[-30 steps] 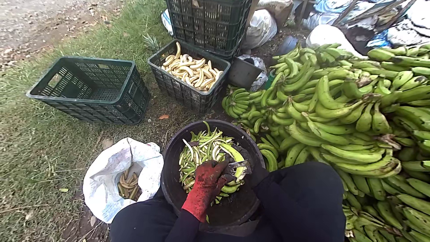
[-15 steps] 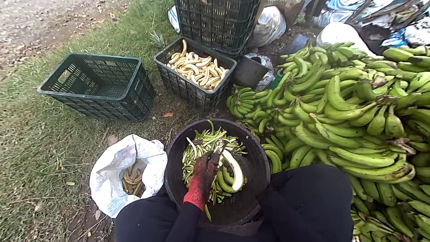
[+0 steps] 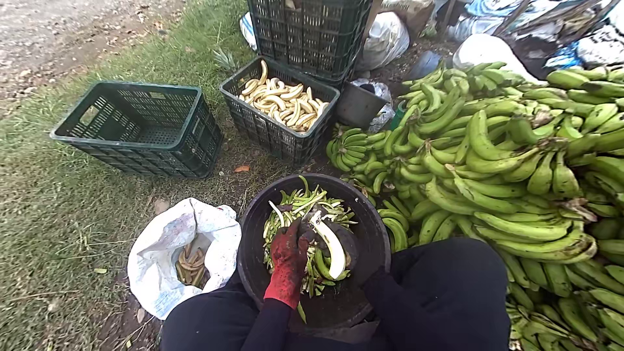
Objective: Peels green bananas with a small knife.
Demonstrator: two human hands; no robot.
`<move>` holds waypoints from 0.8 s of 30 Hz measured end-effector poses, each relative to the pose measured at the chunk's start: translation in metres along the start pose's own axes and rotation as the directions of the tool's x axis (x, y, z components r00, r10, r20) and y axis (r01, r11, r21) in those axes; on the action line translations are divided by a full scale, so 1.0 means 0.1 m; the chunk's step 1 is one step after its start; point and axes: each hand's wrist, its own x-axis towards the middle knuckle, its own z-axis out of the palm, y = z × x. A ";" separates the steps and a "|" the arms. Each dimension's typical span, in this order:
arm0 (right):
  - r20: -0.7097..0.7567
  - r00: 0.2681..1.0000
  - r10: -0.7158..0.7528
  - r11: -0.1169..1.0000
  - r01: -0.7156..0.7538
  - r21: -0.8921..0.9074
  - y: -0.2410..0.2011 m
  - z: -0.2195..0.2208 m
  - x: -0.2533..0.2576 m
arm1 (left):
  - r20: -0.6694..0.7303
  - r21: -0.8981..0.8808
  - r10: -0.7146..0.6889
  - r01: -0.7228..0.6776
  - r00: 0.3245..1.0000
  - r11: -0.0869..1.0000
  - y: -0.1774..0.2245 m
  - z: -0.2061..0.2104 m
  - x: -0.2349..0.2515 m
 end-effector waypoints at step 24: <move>-0.420 0.904 -0.082 0.490 -0.331 -0.807 0.62 -1.07 0.25 | 0.546 0.462 -0.509 0.268 0.665 0.846 -0.53 0.02 -0.08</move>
